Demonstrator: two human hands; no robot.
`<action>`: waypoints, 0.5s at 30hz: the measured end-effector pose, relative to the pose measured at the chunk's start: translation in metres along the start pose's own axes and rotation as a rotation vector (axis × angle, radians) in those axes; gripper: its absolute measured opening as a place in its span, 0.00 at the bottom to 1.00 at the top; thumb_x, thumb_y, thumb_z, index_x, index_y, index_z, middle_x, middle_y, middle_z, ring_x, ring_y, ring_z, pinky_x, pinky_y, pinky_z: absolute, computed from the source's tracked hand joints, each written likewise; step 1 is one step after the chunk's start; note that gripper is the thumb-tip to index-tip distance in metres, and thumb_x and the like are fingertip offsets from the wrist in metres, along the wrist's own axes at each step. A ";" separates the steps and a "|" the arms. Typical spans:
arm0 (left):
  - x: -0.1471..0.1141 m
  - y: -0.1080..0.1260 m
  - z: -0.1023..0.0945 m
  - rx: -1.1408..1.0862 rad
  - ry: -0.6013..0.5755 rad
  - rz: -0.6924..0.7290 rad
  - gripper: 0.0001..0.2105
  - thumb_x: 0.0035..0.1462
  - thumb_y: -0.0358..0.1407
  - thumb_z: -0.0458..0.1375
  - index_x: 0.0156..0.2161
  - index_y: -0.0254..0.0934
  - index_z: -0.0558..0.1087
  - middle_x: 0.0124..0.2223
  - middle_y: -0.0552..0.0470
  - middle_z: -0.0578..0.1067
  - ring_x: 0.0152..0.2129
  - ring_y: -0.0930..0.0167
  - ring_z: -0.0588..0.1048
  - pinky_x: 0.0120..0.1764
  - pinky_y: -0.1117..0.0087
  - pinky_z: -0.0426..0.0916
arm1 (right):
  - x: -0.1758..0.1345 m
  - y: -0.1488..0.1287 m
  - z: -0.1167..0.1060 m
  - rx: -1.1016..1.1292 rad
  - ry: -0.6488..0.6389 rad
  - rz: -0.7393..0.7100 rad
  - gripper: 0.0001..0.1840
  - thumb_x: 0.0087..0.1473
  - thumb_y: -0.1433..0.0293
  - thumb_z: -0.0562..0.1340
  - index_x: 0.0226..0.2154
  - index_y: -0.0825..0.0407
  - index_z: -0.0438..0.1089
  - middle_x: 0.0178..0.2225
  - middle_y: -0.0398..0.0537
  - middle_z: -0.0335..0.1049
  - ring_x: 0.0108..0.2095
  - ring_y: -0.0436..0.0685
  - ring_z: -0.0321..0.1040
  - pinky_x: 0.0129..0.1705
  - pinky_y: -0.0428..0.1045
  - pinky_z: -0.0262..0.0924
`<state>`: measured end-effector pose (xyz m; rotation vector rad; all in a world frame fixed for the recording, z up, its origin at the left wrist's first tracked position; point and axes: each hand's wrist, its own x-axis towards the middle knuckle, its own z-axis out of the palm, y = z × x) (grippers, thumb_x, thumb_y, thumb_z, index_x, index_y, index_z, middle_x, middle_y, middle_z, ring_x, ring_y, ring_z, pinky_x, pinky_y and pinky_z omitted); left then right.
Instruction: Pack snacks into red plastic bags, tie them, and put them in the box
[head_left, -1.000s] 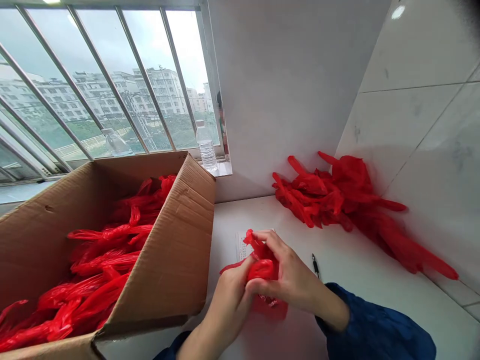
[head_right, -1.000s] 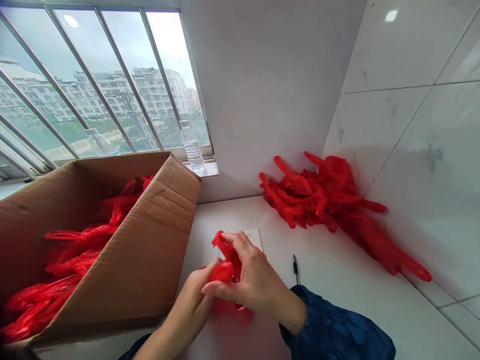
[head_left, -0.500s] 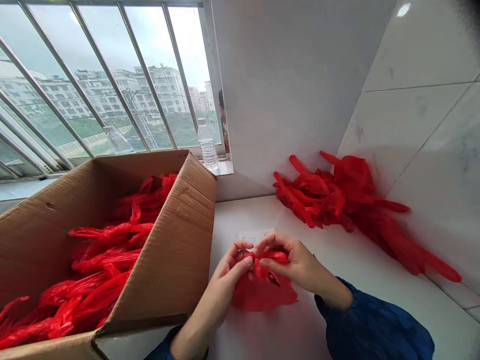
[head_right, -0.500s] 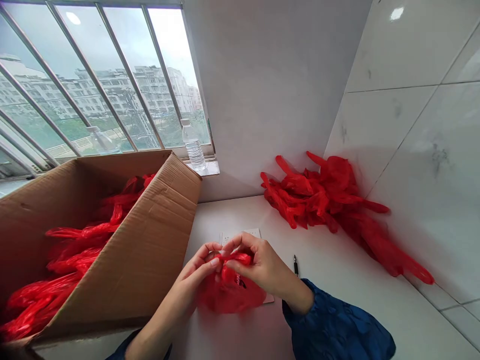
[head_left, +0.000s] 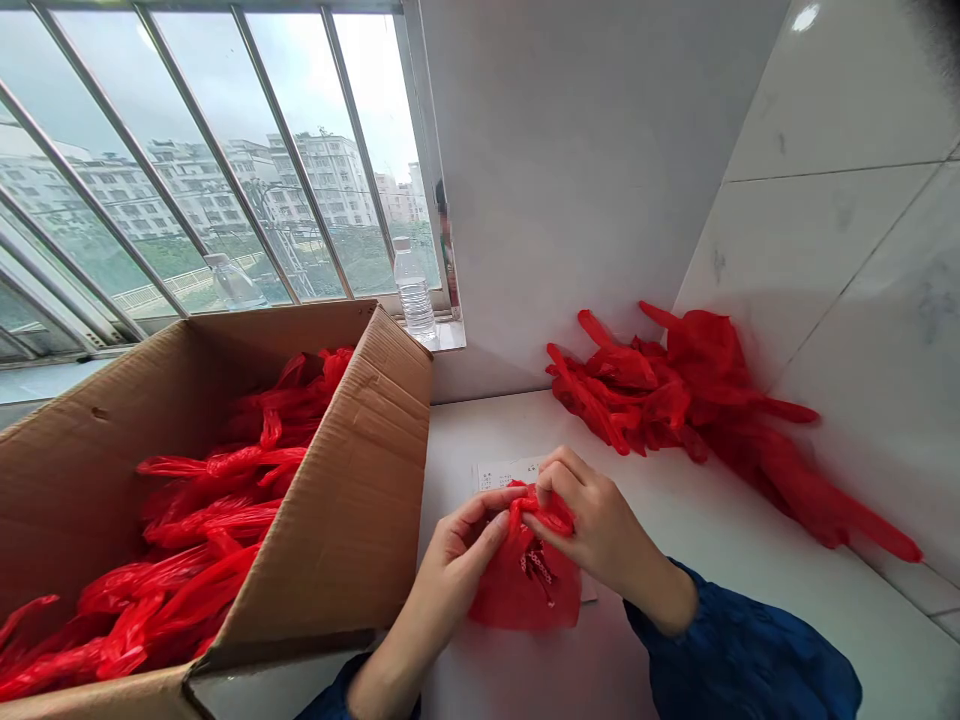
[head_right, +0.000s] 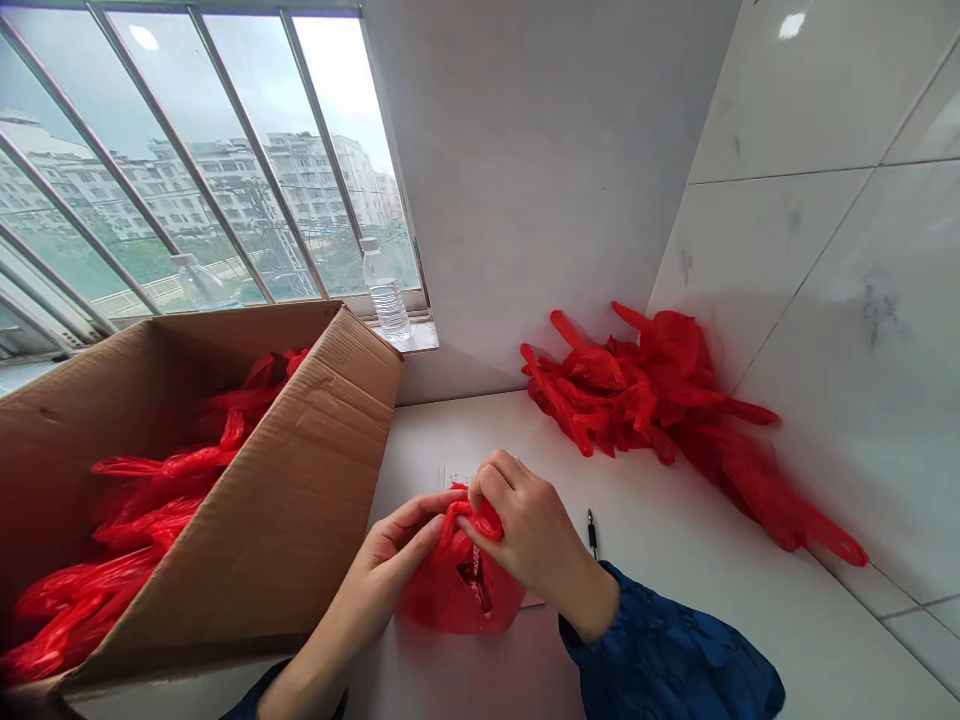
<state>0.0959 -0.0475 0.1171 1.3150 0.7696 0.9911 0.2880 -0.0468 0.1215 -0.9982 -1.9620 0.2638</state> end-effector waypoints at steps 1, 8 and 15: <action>0.000 0.000 -0.001 0.062 0.025 0.042 0.11 0.65 0.39 0.58 0.48 0.38 0.79 0.50 0.46 0.78 0.51 0.63 0.75 0.54 0.67 0.67 | 0.001 0.001 -0.004 -0.010 -0.014 0.002 0.11 0.61 0.69 0.62 0.30 0.47 0.59 0.35 0.44 0.62 0.35 0.55 0.63 0.37 0.50 0.59; 0.002 -0.002 -0.015 0.768 0.212 0.418 0.10 0.68 0.33 0.53 0.45 0.40 0.78 0.44 0.49 0.77 0.42 0.68 0.76 0.45 0.68 0.70 | 0.000 0.017 -0.037 0.144 -0.295 0.310 0.18 0.60 0.61 0.65 0.25 0.49 0.58 0.25 0.37 0.60 0.28 0.50 0.57 0.31 0.47 0.50; 0.005 -0.006 -0.032 1.316 0.322 0.421 0.13 0.68 0.31 0.48 0.41 0.38 0.76 0.41 0.48 0.77 0.38 0.65 0.76 0.40 0.65 0.72 | -0.018 0.056 -0.063 0.291 -0.608 0.648 0.18 0.52 0.61 0.68 0.23 0.50 0.60 0.20 0.37 0.66 0.23 0.49 0.61 0.24 0.45 0.49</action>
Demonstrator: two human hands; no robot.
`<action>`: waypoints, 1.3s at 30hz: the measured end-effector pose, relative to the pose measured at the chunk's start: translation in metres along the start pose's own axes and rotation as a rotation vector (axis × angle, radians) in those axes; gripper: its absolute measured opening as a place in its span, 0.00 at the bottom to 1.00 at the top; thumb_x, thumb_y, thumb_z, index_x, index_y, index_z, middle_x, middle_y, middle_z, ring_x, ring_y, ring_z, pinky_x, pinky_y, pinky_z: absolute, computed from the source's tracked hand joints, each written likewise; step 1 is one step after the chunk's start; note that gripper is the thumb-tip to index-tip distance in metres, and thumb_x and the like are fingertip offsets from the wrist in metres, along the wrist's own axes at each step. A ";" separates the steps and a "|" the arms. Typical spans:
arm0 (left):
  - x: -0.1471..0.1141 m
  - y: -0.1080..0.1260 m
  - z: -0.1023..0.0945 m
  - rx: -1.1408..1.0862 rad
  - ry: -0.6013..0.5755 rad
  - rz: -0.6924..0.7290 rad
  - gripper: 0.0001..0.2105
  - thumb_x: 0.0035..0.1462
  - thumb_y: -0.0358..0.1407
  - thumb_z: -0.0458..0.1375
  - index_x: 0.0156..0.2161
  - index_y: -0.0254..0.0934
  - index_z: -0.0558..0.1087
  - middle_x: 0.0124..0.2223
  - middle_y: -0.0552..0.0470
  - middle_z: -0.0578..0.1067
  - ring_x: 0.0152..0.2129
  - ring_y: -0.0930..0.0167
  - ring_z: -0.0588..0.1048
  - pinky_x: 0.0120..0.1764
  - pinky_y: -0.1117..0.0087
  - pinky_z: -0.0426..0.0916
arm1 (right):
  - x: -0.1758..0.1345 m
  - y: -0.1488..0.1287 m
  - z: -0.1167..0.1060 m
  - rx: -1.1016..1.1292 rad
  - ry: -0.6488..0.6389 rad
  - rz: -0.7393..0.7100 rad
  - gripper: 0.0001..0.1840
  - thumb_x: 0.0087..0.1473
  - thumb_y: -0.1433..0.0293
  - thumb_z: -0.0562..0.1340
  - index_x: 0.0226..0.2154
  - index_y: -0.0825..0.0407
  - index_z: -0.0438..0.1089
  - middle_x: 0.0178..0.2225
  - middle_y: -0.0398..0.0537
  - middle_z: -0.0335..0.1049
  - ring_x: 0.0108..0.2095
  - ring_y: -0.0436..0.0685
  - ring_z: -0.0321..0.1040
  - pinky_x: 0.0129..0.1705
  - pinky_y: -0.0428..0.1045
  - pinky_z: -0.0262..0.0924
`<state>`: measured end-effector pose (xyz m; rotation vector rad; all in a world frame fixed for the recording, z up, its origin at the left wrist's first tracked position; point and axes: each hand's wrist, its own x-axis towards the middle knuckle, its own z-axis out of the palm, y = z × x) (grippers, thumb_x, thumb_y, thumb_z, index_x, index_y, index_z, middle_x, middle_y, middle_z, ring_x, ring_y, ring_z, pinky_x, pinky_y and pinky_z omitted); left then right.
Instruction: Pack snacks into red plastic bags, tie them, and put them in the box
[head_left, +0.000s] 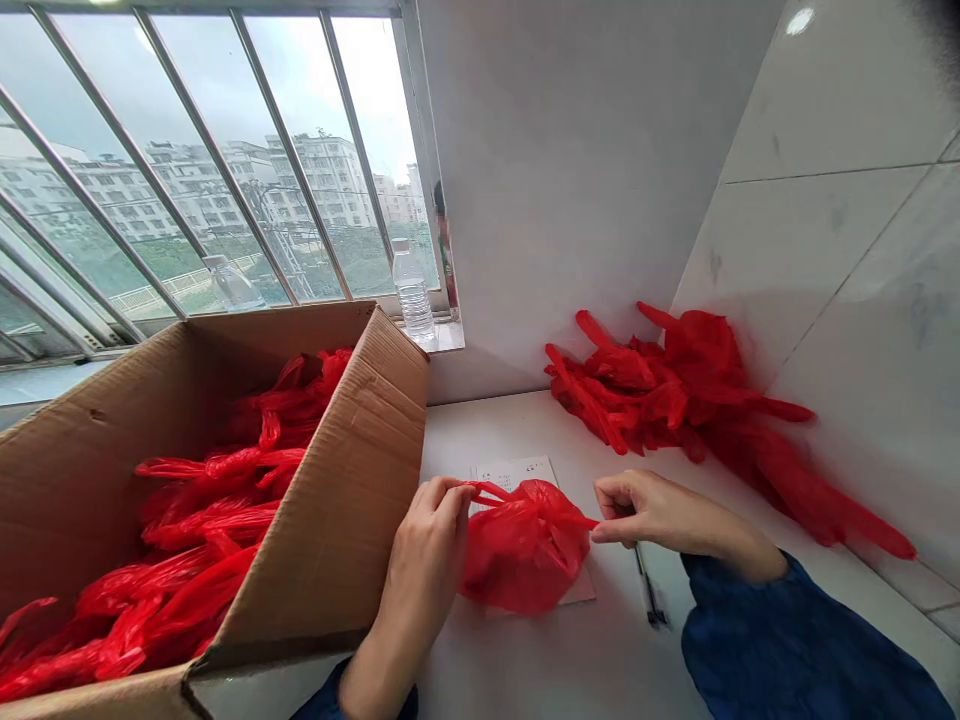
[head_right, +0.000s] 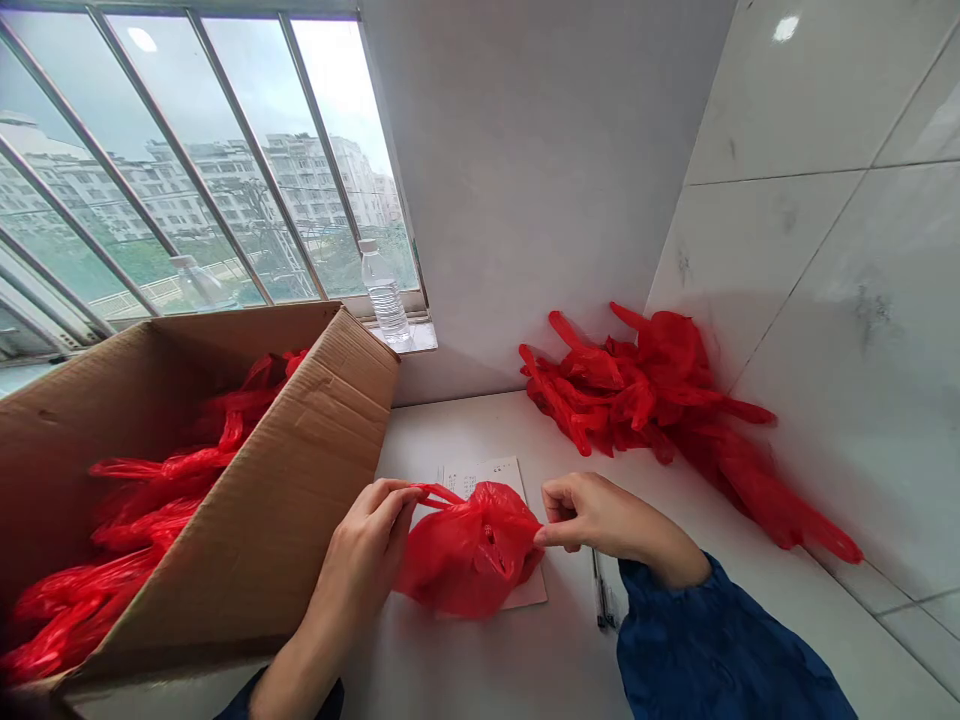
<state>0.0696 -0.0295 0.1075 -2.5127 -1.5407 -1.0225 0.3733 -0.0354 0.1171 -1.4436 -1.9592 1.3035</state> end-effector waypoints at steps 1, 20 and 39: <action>0.000 -0.003 0.000 0.030 -0.018 -0.016 0.13 0.68 0.32 0.48 0.40 0.38 0.76 0.40 0.48 0.77 0.37 0.65 0.76 0.38 0.65 0.72 | 0.001 0.007 -0.002 0.021 -0.021 0.029 0.18 0.51 0.61 0.68 0.23 0.50 0.60 0.20 0.38 0.66 0.22 0.50 0.63 0.24 0.45 0.50; 0.001 -0.032 0.003 0.100 -0.129 -0.167 0.15 0.65 0.29 0.47 0.34 0.36 0.76 0.35 0.45 0.78 0.32 0.62 0.78 0.32 0.64 0.71 | 0.005 0.052 -0.008 0.089 -0.080 0.211 0.18 0.47 0.59 0.69 0.22 0.49 0.63 0.17 0.41 0.71 0.21 0.52 0.69 0.24 0.45 0.56; -0.020 0.030 0.025 0.112 -0.092 0.208 0.27 0.66 0.34 0.52 0.68 0.37 0.55 0.71 0.38 0.55 0.68 0.55 0.56 0.63 0.47 0.60 | 0.030 0.001 0.045 -0.298 0.264 -0.129 0.32 0.66 0.53 0.52 0.66 0.51 0.57 0.70 0.55 0.51 0.70 0.62 0.46 0.70 0.63 0.41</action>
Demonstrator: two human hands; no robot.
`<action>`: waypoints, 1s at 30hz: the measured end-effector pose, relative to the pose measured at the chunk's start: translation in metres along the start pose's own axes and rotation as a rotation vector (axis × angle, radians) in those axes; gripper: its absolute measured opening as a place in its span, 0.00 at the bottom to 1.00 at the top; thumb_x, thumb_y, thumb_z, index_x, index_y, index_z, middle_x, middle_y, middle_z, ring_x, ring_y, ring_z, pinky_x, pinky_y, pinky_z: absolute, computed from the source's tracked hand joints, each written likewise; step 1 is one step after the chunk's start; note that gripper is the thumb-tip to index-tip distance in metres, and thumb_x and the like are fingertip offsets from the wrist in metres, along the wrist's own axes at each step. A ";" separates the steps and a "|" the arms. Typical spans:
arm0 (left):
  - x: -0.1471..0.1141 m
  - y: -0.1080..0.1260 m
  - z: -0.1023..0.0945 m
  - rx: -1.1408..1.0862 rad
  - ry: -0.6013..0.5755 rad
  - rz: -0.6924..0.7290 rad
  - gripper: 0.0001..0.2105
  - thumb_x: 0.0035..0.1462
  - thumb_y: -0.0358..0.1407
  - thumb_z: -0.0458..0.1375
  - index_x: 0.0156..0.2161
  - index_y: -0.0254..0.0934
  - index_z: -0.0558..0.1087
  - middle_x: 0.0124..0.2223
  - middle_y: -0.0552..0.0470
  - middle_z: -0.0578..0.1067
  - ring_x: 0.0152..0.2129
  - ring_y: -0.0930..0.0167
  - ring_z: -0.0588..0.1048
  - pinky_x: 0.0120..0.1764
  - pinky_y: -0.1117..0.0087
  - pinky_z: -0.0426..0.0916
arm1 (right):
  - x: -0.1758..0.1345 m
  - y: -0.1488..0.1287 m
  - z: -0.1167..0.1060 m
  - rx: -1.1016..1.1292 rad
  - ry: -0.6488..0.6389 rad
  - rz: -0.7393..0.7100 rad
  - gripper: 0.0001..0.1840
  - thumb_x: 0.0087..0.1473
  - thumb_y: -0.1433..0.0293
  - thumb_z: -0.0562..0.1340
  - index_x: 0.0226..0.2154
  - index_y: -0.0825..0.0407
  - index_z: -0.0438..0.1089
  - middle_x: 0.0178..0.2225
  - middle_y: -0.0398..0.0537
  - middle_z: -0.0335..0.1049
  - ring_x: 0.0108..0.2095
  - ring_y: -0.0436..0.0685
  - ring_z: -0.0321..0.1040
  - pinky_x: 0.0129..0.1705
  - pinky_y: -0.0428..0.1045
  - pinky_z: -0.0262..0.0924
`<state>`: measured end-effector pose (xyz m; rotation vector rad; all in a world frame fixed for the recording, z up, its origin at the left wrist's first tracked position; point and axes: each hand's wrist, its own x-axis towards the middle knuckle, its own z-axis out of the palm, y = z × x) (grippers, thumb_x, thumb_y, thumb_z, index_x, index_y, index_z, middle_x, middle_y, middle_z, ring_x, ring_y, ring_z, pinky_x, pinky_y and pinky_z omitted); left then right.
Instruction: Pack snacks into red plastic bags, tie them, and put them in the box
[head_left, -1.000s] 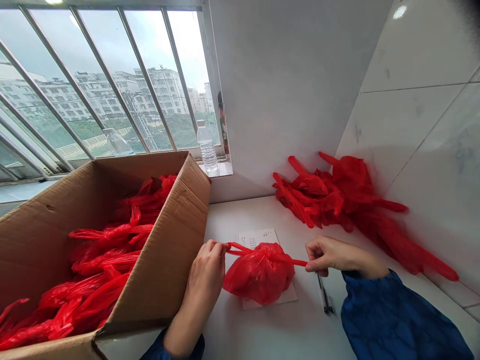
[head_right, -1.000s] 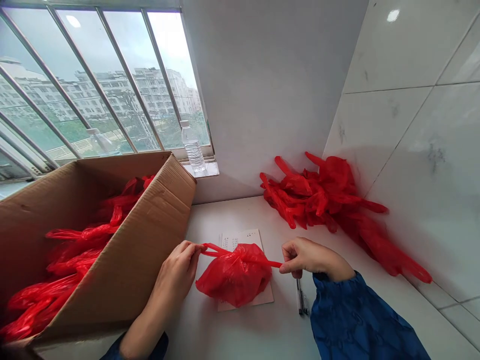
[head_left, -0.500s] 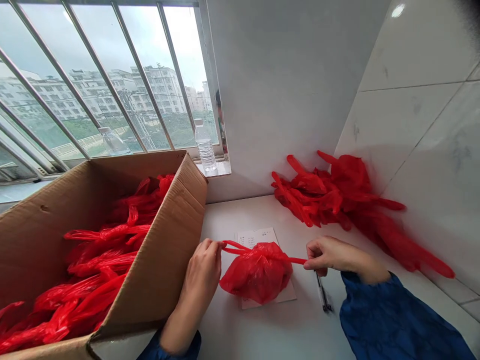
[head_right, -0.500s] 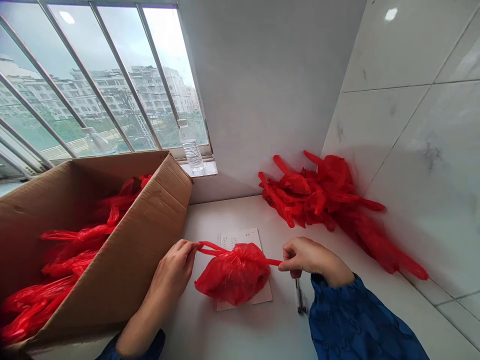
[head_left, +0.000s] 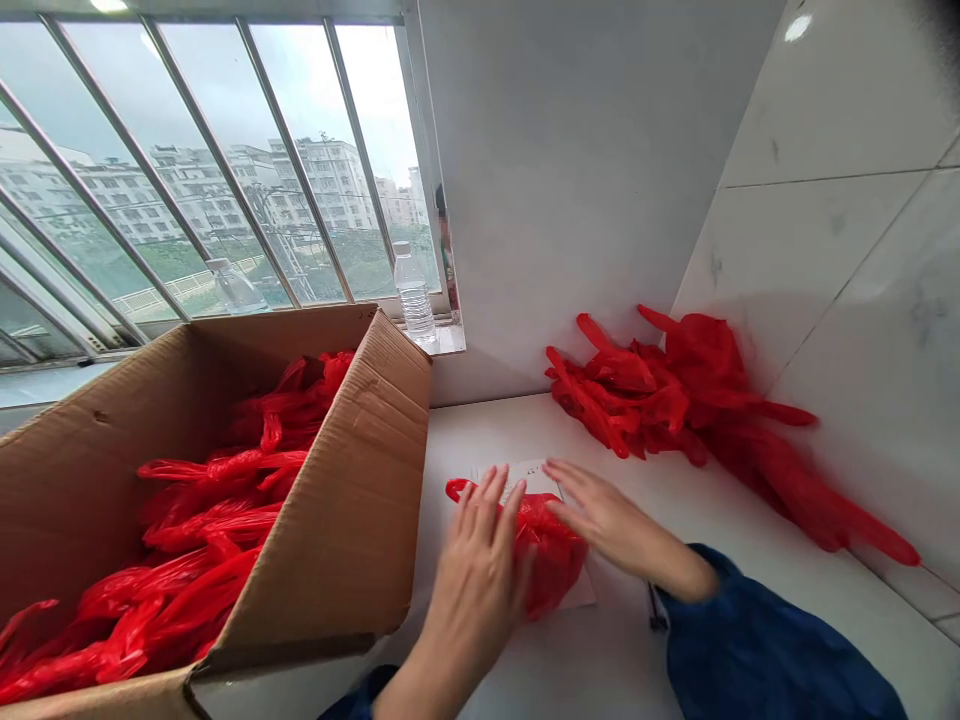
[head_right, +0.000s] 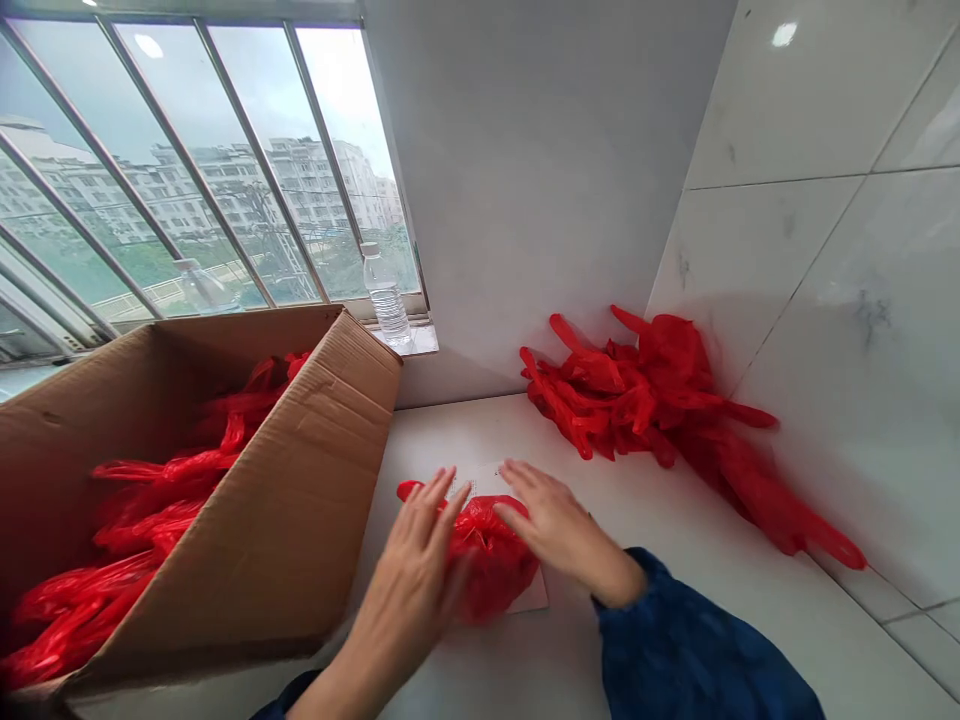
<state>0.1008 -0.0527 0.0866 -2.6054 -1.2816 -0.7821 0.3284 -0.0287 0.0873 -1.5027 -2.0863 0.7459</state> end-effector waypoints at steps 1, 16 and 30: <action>-0.002 0.001 0.010 0.041 -0.032 0.024 0.30 0.64 0.36 0.55 0.69 0.34 0.53 0.71 0.35 0.56 0.68 0.54 0.55 0.63 0.46 0.59 | 0.003 -0.006 0.013 -0.019 -0.022 -0.018 0.32 0.67 0.55 0.51 0.67 0.51 0.56 0.70 0.54 0.49 0.70 0.62 0.45 0.70 0.64 0.40; -0.022 -0.014 0.079 0.210 -0.334 -0.127 0.36 0.58 0.39 0.57 0.69 0.25 0.56 0.70 0.33 0.56 0.67 0.51 0.56 0.63 0.45 0.58 | 0.011 -0.006 0.078 -0.220 -0.156 0.051 0.33 0.69 0.55 0.43 0.71 0.49 0.43 0.73 0.42 0.37 0.72 0.58 0.33 0.71 0.64 0.29; -0.020 -0.011 0.079 0.192 -0.382 -0.148 0.36 0.56 0.38 0.57 0.68 0.24 0.58 0.69 0.34 0.56 0.66 0.50 0.58 0.63 0.44 0.59 | 0.011 -0.003 0.083 -0.261 -0.174 0.059 0.33 0.69 0.56 0.43 0.71 0.50 0.45 0.72 0.45 0.38 0.72 0.59 0.35 0.71 0.64 0.31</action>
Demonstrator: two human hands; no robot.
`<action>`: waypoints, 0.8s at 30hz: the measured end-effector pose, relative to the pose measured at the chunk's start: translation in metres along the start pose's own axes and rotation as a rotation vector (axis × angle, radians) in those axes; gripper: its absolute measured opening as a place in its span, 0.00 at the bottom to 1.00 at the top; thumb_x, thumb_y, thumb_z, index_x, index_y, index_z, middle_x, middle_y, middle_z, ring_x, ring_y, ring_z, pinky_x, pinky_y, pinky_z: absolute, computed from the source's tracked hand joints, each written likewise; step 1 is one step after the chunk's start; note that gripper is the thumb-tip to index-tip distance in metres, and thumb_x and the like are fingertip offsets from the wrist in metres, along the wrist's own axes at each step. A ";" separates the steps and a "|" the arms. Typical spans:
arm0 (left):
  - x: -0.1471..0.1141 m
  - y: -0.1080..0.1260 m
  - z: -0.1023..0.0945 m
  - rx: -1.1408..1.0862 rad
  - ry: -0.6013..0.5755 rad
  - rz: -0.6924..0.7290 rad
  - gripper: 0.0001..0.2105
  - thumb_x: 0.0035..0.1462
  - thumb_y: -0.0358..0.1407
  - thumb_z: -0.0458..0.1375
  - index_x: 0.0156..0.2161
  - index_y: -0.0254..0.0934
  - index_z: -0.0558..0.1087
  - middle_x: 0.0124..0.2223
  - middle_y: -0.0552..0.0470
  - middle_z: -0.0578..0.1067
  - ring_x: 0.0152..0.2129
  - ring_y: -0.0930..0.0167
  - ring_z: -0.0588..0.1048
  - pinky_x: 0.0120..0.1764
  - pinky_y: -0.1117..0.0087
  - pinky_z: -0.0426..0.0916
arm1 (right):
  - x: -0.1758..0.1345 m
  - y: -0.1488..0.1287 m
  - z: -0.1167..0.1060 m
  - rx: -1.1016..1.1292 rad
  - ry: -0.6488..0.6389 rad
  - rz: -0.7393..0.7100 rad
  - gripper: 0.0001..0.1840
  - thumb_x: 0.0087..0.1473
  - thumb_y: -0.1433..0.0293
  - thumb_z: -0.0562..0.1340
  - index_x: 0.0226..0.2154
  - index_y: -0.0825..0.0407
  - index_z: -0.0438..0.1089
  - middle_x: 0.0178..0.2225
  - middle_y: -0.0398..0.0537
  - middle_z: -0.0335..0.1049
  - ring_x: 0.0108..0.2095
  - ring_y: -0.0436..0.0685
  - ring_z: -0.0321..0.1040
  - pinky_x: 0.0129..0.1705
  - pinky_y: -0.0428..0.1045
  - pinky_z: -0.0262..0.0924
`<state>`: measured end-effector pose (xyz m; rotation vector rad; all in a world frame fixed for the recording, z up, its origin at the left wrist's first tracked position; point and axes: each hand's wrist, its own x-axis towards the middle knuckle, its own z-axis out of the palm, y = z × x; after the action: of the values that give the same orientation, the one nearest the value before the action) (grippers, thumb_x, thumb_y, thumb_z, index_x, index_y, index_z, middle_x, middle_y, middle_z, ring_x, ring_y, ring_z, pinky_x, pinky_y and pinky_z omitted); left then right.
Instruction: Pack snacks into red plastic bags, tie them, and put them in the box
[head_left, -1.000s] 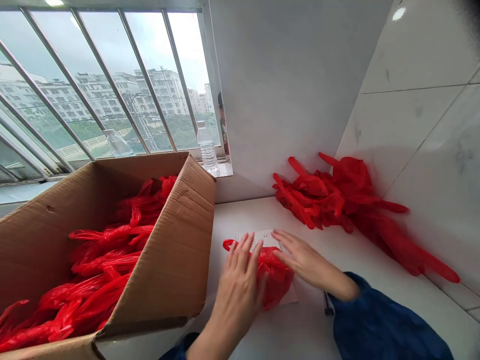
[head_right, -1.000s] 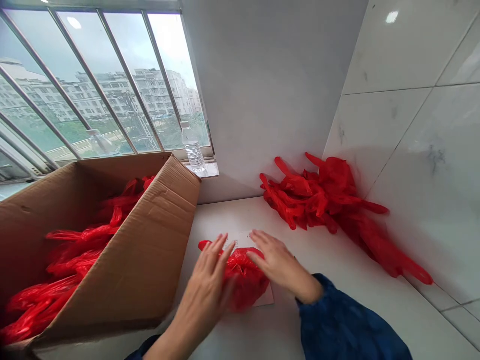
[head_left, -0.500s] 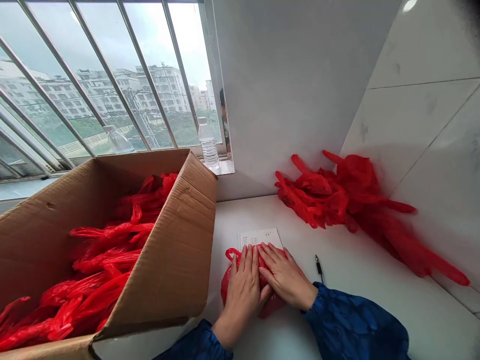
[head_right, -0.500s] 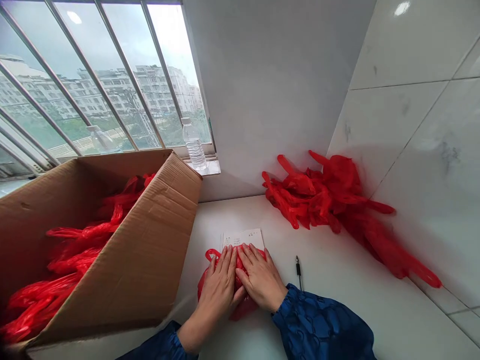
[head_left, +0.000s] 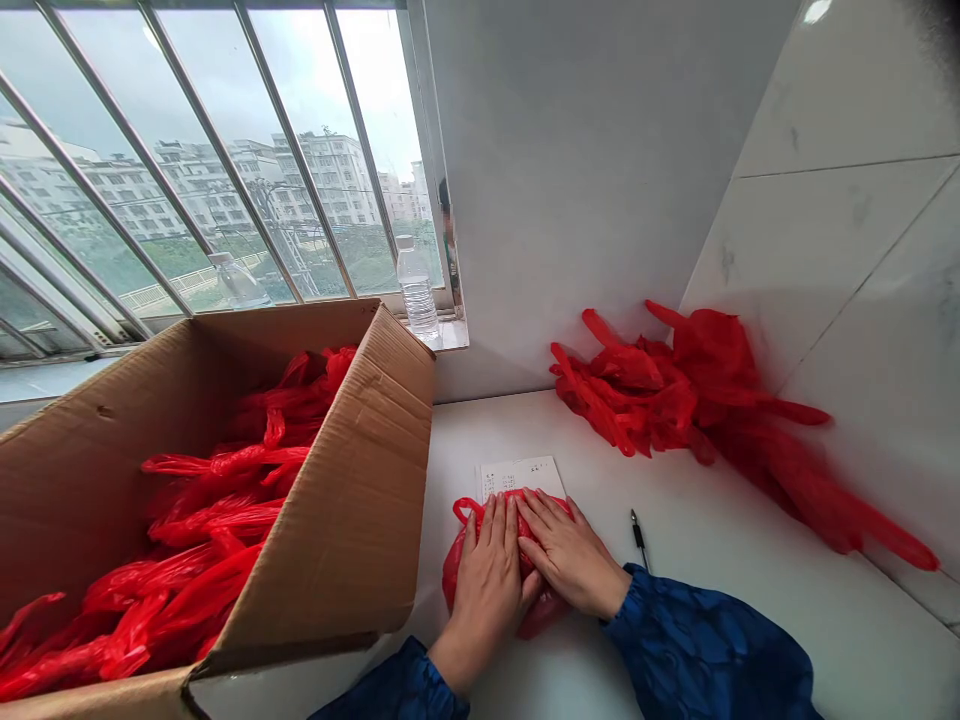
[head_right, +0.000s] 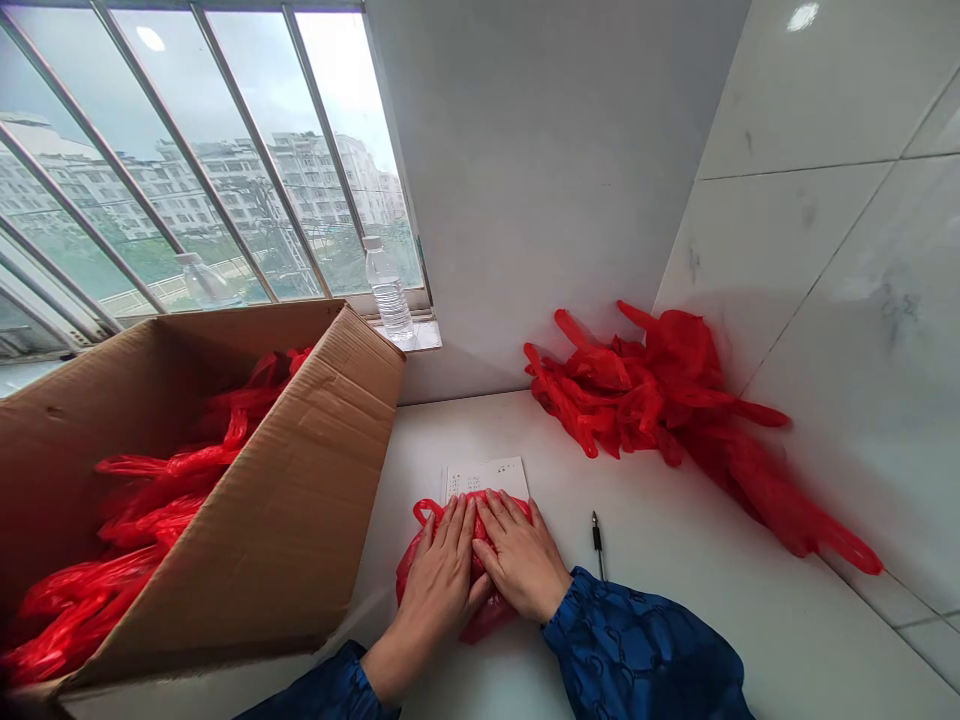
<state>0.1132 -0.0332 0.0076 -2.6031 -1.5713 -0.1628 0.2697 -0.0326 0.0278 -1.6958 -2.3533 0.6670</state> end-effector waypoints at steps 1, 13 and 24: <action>0.000 0.000 0.001 -0.002 -0.001 0.000 0.36 0.56 0.39 0.57 0.68 0.24 0.58 0.69 0.34 0.56 0.66 0.50 0.58 0.63 0.44 0.59 | 0.000 0.000 0.000 -0.001 -0.001 0.000 0.33 0.69 0.56 0.43 0.71 0.50 0.45 0.72 0.45 0.38 0.72 0.59 0.35 0.71 0.64 0.31; -0.001 -0.003 0.008 -0.053 -0.028 -0.007 0.35 0.58 0.39 0.57 0.68 0.24 0.57 0.69 0.34 0.56 0.67 0.51 0.57 0.65 0.44 0.56 | 0.003 0.003 0.005 0.000 0.002 -0.009 0.32 0.69 0.57 0.43 0.71 0.51 0.45 0.72 0.45 0.39 0.72 0.59 0.36 0.71 0.64 0.29; -0.004 -0.004 -0.028 -0.121 -0.039 0.005 0.26 0.58 0.32 0.59 0.62 0.34 0.68 0.62 0.41 0.72 0.59 0.57 0.70 0.59 0.53 0.65 | -0.011 0.004 -0.024 0.078 -0.065 -0.076 0.35 0.65 0.54 0.51 0.68 0.54 0.55 0.70 0.56 0.49 0.70 0.66 0.45 0.69 0.69 0.34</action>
<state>0.1066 -0.0383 0.0349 -2.7162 -1.6158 -0.2144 0.2864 -0.0359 0.0484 -1.5678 -2.3879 0.8003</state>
